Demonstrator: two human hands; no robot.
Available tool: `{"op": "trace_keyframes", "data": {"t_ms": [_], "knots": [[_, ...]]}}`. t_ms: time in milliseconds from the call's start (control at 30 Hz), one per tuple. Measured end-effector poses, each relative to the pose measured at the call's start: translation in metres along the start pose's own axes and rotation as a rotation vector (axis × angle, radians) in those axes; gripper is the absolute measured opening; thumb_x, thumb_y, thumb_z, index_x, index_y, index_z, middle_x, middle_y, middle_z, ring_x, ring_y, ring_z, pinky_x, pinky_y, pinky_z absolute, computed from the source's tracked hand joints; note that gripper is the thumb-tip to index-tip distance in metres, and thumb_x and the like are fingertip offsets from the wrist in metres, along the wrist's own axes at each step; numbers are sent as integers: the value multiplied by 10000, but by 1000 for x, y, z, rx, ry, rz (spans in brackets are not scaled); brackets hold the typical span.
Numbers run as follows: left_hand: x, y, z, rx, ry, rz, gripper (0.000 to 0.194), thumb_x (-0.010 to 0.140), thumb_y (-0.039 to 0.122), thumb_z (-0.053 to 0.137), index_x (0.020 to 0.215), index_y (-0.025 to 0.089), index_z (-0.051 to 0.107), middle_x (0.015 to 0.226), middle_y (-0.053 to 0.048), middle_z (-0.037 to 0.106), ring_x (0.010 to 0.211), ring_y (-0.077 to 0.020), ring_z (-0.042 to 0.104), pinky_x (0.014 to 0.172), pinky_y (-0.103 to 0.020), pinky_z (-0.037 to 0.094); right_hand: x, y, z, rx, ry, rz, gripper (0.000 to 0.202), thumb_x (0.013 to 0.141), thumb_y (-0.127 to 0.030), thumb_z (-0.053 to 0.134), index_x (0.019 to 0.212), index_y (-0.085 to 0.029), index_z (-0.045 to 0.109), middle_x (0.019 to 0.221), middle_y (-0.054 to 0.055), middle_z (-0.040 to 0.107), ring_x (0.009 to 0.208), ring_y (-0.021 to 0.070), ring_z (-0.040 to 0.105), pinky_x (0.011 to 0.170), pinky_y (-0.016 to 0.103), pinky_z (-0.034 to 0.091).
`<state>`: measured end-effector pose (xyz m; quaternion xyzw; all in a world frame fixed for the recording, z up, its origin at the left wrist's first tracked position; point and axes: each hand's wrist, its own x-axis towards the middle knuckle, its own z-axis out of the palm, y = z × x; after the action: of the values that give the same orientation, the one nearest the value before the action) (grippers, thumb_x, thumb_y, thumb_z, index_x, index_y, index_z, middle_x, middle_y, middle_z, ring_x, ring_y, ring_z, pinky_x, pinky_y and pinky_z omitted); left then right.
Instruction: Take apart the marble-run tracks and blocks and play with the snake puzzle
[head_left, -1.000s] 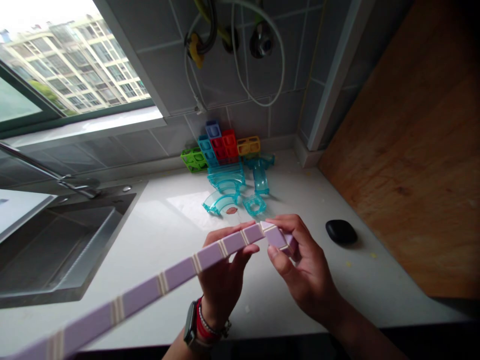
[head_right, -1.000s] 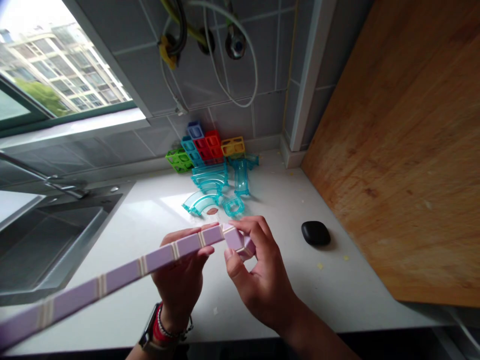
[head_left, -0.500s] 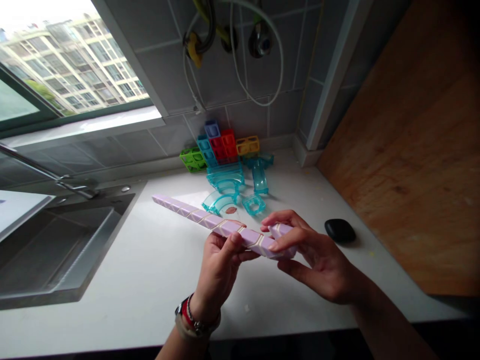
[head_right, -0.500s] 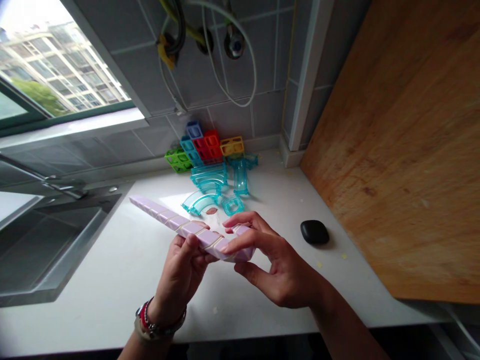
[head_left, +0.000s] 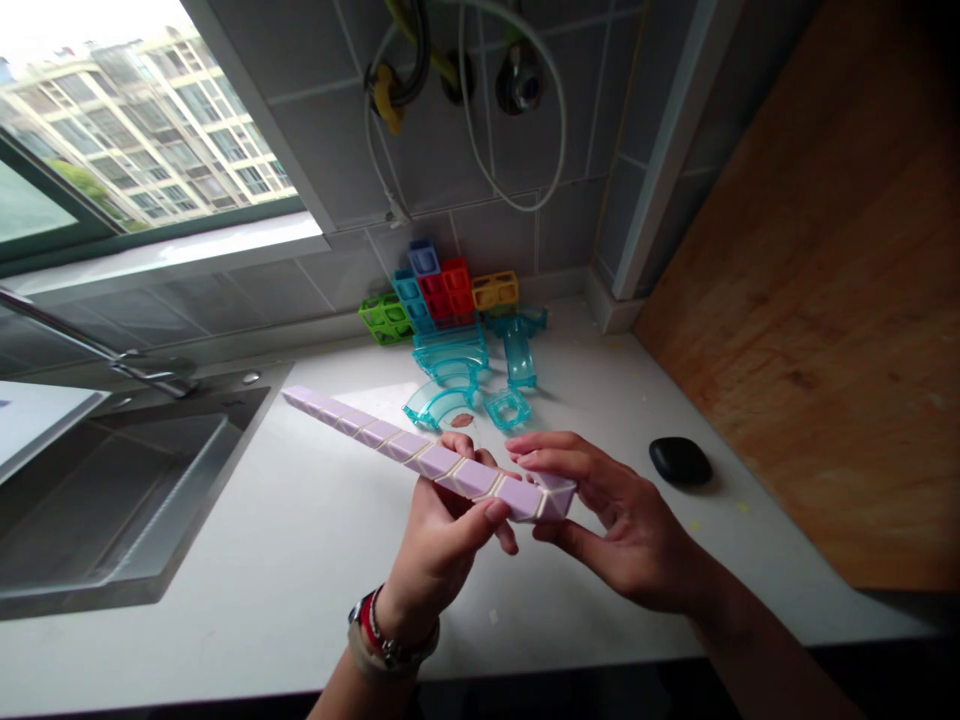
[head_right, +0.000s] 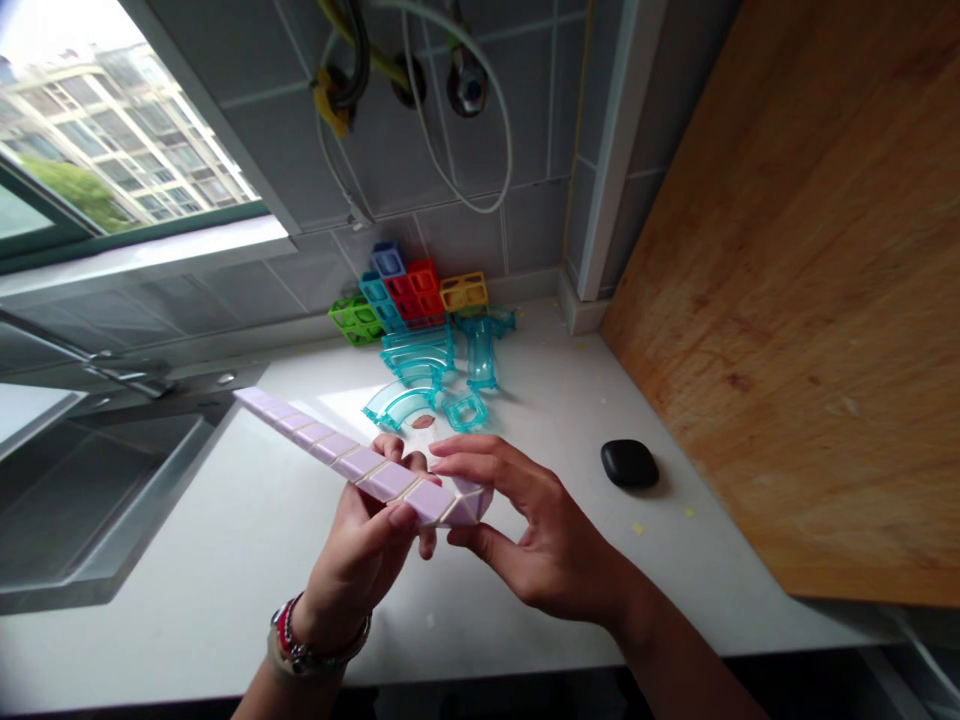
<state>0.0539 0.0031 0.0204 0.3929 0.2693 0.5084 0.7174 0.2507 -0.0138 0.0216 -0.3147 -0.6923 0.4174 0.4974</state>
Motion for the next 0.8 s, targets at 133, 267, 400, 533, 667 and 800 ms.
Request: {"op": "trace_keyframes", "data": {"t_ms": [133, 267, 400, 533, 667, 800], "knots": [[1, -3, -1, 132, 82, 129, 475, 834, 199, 845, 1000, 261, 404, 883, 75, 574, 586, -73, 645, 476, -166, 554, -2, -2, 5, -359, 49, -147, 585, 949, 11, 593, 1446, -296, 570, 1499, 93, 560, 1426, 271, 519, 1176, 508, 499], [-1, -6, 4, 346, 217, 243, 473, 815, 146, 849, 990, 256, 424, 894, 72, 571, 681, -94, 681, 614, -212, 600, -4, 0, 10, -674, 76, -269, 713, 916, 100, 526, 1525, -270, 519, 1517, 122, 542, 1461, 306, 456, 1194, 552, 470], [-3, -9, 6, 413, 249, 296, 464, 807, 160, 861, 1022, 251, 460, 943, 27, 675, 933, -171, 749, 872, -295, 618, -2, -4, 6, -664, 121, -219, 686, 936, -13, 629, 1546, -294, 489, 1543, 126, 511, 1446, 330, 483, 1173, 567, 495], [-2, -8, 4, 354, 206, 285, 422, 859, 145, 819, 1069, 260, 471, 1038, 5, 738, 1009, -188, 767, 925, -338, 622, 0, -9, -5, -521, 150, -115, 619, 941, -257, 746, 1511, -313, 509, 1516, 123, 530, 1388, 346, 554, 1117, 570, 550], [0, -8, 4, 352, 189, 321, 390, 870, 108, 799, 1057, 251, 487, 1074, -8, 744, 1099, -192, 754, 997, -347, 604, 0, -6, -9, -519, 165, -107, 597, 942, -225, 743, 1495, -308, 534, 1429, 103, 602, 1323, 314, 612, 1113, 537, 569], [0, -8, 4, 405, 167, 315, 379, 856, 112, 814, 1054, 238, 516, 1138, -50, 754, 1168, -234, 735, 1017, -391, 603, -1, -1, -2, -361, 215, -42, 579, 929, -172, 743, 1468, -303, 575, 1438, 84, 590, 1321, 282, 612, 1076, 478, 615]]}}
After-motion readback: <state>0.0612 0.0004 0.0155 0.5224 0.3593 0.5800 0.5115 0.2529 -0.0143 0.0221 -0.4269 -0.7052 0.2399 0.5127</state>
